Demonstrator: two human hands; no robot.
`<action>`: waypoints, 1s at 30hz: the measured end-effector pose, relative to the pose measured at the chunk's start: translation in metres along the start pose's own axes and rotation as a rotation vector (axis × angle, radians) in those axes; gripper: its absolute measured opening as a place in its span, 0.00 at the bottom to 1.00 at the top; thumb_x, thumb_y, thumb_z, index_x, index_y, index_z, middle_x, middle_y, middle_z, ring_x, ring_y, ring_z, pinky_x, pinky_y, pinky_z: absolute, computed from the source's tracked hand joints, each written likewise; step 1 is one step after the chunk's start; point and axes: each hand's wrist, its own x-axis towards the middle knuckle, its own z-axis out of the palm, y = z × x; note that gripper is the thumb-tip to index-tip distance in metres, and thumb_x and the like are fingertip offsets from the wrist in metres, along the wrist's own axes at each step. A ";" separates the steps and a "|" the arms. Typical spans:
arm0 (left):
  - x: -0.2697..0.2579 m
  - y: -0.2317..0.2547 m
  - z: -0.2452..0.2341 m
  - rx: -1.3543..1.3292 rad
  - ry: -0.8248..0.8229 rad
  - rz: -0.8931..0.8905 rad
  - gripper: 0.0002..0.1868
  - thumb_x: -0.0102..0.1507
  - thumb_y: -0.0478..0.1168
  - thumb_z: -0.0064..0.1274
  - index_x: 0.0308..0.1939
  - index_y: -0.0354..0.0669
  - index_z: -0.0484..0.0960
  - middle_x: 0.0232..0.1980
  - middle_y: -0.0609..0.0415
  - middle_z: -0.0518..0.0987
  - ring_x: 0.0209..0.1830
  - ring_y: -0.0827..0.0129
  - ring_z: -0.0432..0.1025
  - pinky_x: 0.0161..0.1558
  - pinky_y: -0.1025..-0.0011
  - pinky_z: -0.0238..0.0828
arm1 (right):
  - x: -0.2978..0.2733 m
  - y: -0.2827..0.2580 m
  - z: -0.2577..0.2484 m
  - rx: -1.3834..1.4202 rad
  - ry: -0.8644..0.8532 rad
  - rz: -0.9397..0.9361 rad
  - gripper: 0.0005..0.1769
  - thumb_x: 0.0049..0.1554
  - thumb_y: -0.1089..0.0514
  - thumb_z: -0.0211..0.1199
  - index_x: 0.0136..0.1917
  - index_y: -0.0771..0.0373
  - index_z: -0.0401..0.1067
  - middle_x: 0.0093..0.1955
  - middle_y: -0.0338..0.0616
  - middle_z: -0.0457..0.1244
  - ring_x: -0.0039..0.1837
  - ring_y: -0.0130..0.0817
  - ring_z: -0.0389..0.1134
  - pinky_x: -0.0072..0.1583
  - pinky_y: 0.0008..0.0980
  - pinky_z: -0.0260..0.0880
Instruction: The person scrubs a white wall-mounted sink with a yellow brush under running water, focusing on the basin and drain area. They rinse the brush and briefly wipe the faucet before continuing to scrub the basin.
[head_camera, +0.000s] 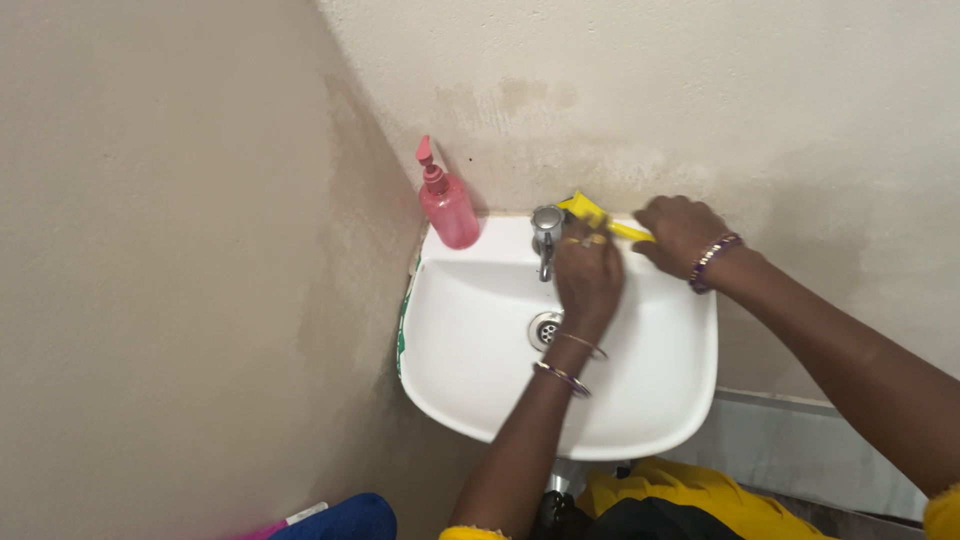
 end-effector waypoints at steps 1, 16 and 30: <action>-0.010 0.013 0.006 -0.128 -0.046 -0.044 0.16 0.66 0.37 0.51 0.56 0.35 0.81 0.57 0.39 0.80 0.58 0.49 0.73 0.60 0.57 0.71 | -0.008 0.009 0.002 -0.064 -0.057 0.056 0.22 0.55 0.44 0.65 0.57 0.58 0.75 0.56 0.50 0.67 0.59 0.48 0.68 0.58 0.47 0.71; -0.089 0.043 0.047 -1.222 -0.420 -1.107 0.28 0.74 0.54 0.39 0.68 0.35 0.64 0.56 0.45 0.75 0.51 0.65 0.72 0.50 0.67 0.73 | -0.063 -0.017 0.019 0.186 -0.088 0.367 0.18 0.59 0.47 0.59 0.57 0.59 0.71 0.53 0.52 0.67 0.53 0.51 0.72 0.55 0.48 0.73; -0.112 0.060 0.016 -1.814 -0.474 -1.369 0.43 0.68 0.72 0.31 0.77 0.48 0.58 0.74 0.49 0.67 0.73 0.58 0.63 0.69 0.52 0.62 | -0.090 -0.091 -0.001 0.137 -0.187 0.465 0.21 0.66 0.48 0.46 0.64 0.65 0.60 0.52 0.62 0.67 0.53 0.57 0.72 0.52 0.51 0.74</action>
